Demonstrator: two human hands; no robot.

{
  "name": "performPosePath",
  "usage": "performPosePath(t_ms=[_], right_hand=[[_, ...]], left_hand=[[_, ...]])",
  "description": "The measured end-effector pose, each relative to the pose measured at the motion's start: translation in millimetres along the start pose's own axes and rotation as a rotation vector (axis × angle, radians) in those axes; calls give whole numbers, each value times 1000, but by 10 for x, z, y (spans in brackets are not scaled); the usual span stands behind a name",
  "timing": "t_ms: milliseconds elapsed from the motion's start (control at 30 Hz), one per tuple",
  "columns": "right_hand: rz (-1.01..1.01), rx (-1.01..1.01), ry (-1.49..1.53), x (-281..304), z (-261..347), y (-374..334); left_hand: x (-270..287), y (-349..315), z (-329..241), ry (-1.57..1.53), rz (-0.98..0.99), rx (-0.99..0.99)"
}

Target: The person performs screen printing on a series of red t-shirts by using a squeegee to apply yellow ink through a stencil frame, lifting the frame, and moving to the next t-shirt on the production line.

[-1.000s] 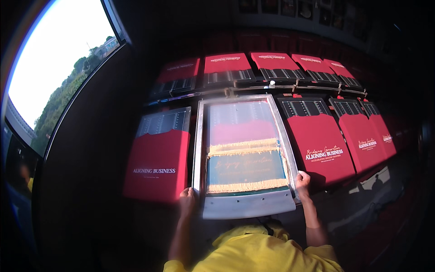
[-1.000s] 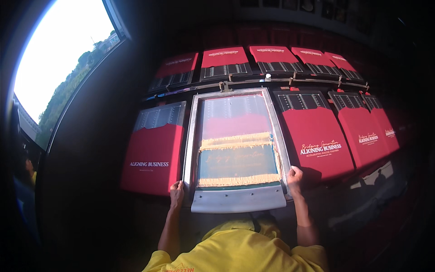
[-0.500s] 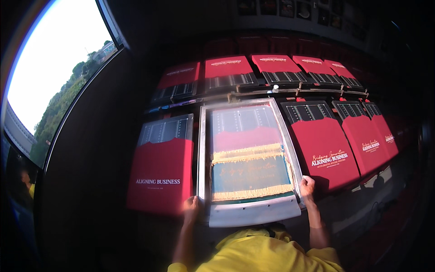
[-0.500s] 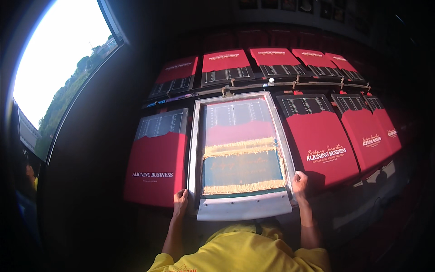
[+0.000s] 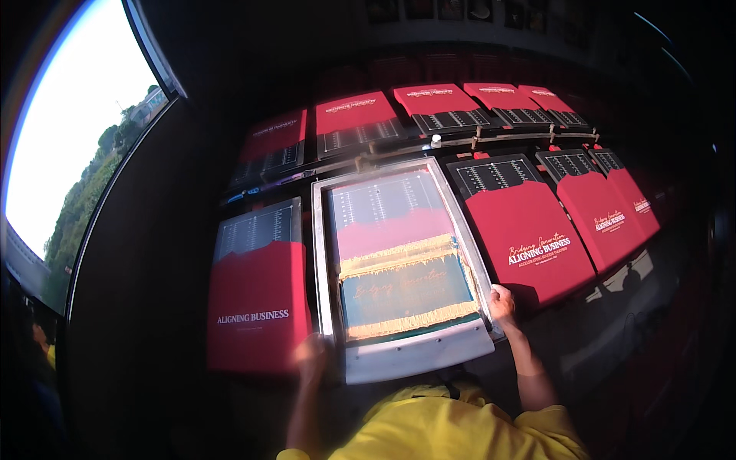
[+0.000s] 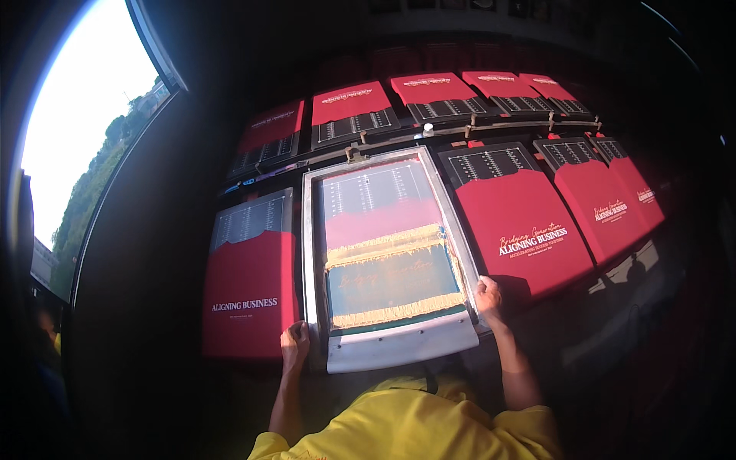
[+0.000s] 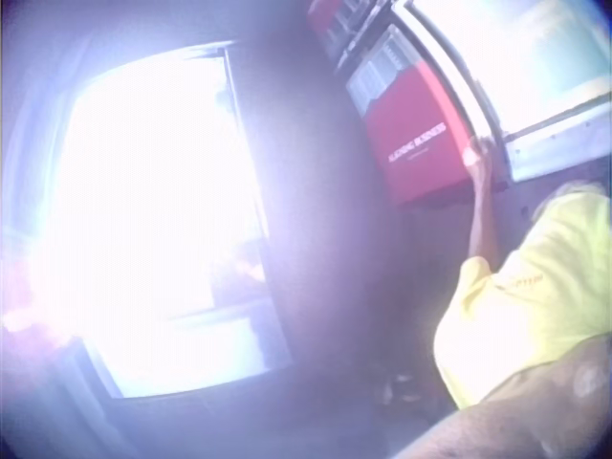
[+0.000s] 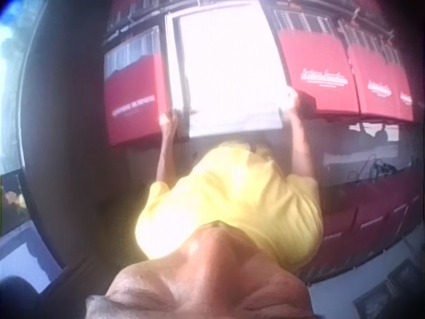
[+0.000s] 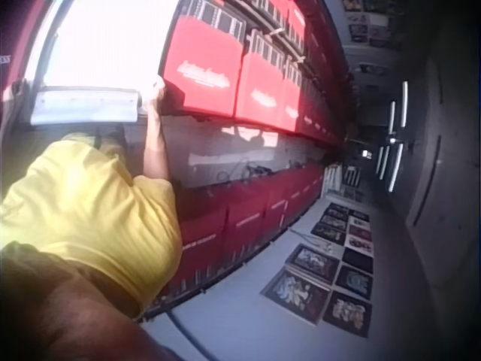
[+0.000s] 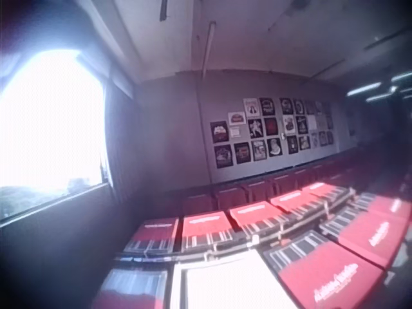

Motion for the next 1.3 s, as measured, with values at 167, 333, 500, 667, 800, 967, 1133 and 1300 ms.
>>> performPosePath(t_ms=[167, 333, 500, 667, 800, 967, 1133, 1300], right_hand=[[212, 528, -78, 446, 1522, -486], [700, 1038, -303, 352, 2328, -1490], [575, 1016, -182, 272, 2439, -1241], [307, 1071, -145, 227, 2432, -1120], [370, 1002, -147, 143, 2562, -806], [242, 1082, -160, -392, 2525, -114], [139, 1119, -209, -849, 2430, 347], [240, 1045, -156, -885, 2441, 405]], left_hand=[[398, -441, -489, -353, 365, 54], [-41, -1576, -1022, -379, 1257, 86], [-650, -1963, -1197, -389, 1324, 169], [-1026, -2063, -1305, -895, 1314, 407], [-1153, -2065, -1246, -1046, 1278, 539], [-1320, -2024, -1144, -1099, 1270, 699], [-1246, -2006, -1192, -1039, 1244, 725], [-1165, -2003, -1199, -953, 1233, 718]])
Point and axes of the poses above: each hand's wrist, its own y-axis towards the middle knuckle, its own x-axis out of the back of the hand, z = x × y, the point moved 8 cm from there along y, towards the middle knuckle, and after that the axes turned 7 degrees about x, right-handed, at the moved point
